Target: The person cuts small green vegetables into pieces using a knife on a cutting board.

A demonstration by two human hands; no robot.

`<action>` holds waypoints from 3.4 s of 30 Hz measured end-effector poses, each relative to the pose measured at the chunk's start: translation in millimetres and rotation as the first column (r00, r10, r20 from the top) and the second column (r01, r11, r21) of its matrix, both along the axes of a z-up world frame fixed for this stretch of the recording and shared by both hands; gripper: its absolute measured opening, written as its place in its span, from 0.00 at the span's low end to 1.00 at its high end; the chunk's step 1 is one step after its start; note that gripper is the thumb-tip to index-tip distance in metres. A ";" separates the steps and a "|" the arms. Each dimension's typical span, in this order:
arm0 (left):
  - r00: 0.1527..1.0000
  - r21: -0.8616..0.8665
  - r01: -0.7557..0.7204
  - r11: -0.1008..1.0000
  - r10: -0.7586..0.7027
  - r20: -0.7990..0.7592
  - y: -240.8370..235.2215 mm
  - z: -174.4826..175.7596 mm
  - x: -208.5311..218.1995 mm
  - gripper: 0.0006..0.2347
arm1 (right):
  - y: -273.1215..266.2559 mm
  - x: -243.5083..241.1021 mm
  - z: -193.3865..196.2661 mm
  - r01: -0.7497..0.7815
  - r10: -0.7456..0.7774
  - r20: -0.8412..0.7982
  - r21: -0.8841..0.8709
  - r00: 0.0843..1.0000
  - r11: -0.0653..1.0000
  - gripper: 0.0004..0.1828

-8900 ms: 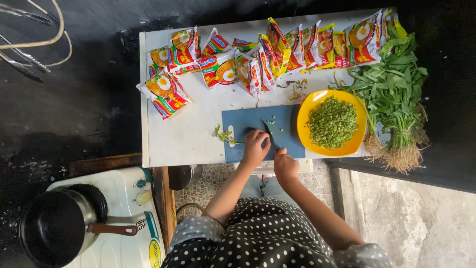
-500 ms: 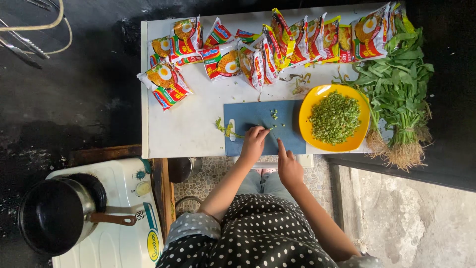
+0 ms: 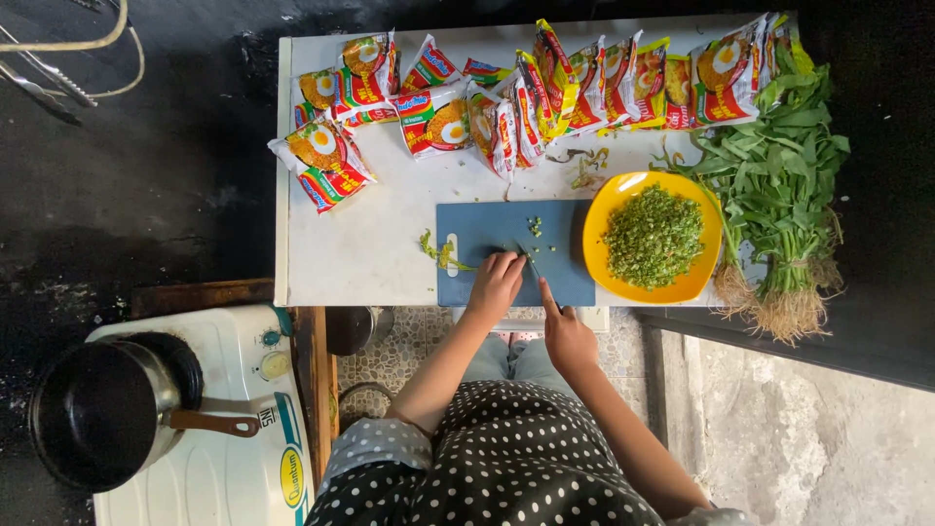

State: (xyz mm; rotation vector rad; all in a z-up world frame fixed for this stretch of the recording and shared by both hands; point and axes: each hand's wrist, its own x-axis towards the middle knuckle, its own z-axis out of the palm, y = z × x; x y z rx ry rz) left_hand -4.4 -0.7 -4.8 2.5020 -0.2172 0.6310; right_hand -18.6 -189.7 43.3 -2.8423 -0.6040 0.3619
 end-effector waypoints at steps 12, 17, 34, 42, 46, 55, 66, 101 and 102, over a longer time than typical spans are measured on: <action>1.000 0.010 -0.024 1.000 0.024 0.001 -3.8 0.4 -0.1 0.14 | -3.3 12.0 17.3 -0.145 0.134 -0.089 -0.127 0.987 0.981 0.47; 0.999 -0.012 -0.033 0.999 0.033 0.009 -5.5 1.5 -0.8 0.15 | -2.6 16.8 9.5 -0.178 0.159 -0.134 -0.145 0.978 0.973 0.49; 0.998 -0.045 -0.063 0.997 0.062 -0.006 -8.0 7.1 -0.8 0.14 | -18.1 16.2 -25.4 -0.239 0.238 -0.023 -0.109 0.971 0.965 0.50; 0.998 -0.086 -0.055 0.995 0.055 -0.002 -6.3 5.8 -3.2 0.14 | -4.1 37.3 -33.6 -0.214 0.211 -0.042 -0.126 0.977 0.969 0.50; 0.997 -0.174 -0.075 0.982 0.070 -0.032 -4.4 6.6 -3.9 0.14 | 6.1 61.9 -32.7 -0.179 0.179 -0.032 -0.017 0.983 0.984 0.50; 0.997 -0.163 -0.079 0.983 0.077 -0.017 -5.2 13.0 -4.0 0.12 | -17.1 32.8 0.4 -0.244 0.237 -0.099 -0.056 0.966 0.968 0.49; 0.997 -0.121 -0.079 0.989 0.078 -0.018 -6.0 12.9 -3.7 0.11 | -27.2 20.0 4.2 -0.247 0.247 -0.015 0.000 0.969 0.969 0.49; 0.996 -0.117 -0.084 0.990 0.080 -0.036 -6.1 6.6 -3.0 0.10 | -6.3 20.1 -4.0 -0.179 0.167 -0.130 -0.083 0.977 0.980 0.52; 0.996 -0.115 -0.081 0.990 0.078 -0.032 -5.6 6.2 -2.6 0.10 | -2.6 22.2 -5.4 -0.174 0.163 -0.123 -0.085 0.979 0.981 0.52</action>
